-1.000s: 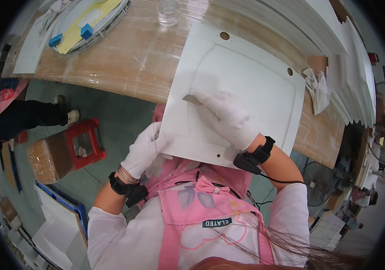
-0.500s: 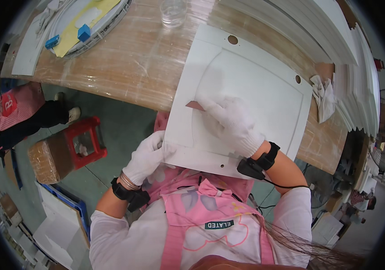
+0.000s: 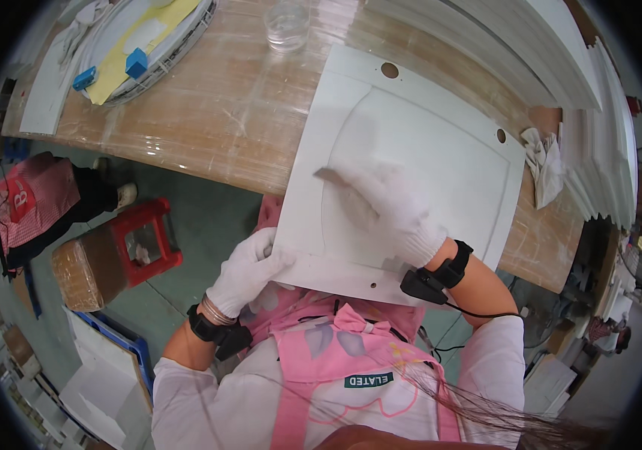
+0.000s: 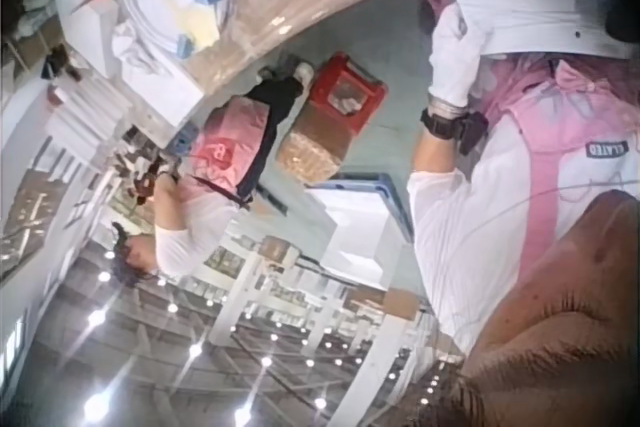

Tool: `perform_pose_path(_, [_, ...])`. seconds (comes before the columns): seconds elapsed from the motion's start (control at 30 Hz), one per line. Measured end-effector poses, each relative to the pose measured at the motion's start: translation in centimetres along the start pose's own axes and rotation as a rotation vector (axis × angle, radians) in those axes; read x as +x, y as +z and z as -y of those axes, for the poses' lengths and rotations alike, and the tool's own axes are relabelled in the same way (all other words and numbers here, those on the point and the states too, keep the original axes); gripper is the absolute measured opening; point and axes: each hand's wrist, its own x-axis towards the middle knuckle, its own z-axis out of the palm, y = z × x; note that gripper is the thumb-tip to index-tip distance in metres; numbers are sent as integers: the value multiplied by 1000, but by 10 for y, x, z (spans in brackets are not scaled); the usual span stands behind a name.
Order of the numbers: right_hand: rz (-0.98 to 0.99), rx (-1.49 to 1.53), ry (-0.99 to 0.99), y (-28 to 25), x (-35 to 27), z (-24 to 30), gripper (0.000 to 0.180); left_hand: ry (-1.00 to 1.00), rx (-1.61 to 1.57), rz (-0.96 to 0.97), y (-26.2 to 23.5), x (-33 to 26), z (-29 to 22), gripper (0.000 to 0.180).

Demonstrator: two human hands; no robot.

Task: Cleaning and refining the surface of white cabinet door panels using a scraper, a sponge, and a cloth to remove excess material or residue.

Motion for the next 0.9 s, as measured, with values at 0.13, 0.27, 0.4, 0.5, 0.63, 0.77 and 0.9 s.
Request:
perform_pose_path(0.13, [86, 16, -41, -1, 2, 1, 45, 114, 135, -31, -5, 1, 13, 44])
perform_pose_path(0.27, [158, 230, -49, -11, -20, 3, 48, -120, -10, 25, -7, -5, 3, 45])
perform_pose_path(0.4, [49, 297, -8, -31, -50, 5, 38, 86, 47, -21, -3, 2, 12, 46])
perform_pose_path(0.5, [257, 302, 107, -46, -75, 11, 41, 103, 46, -63, 3, 7, 13, 46])
perform_pose_path(0.63, [206, 207, 84, -39, -94, 13, 41, 106, -17, -108, 12, 10, 12, 44])
perform_pose_path(0.77, [337, 160, 151, -28, -79, 28, 42, 85, -86, -161, 21, 10, 12, 43])
perform_pose_path(0.9, [165, 198, 142, -15, -73, 36, 45, 91, -107, -194, 21, 10, 14, 43])
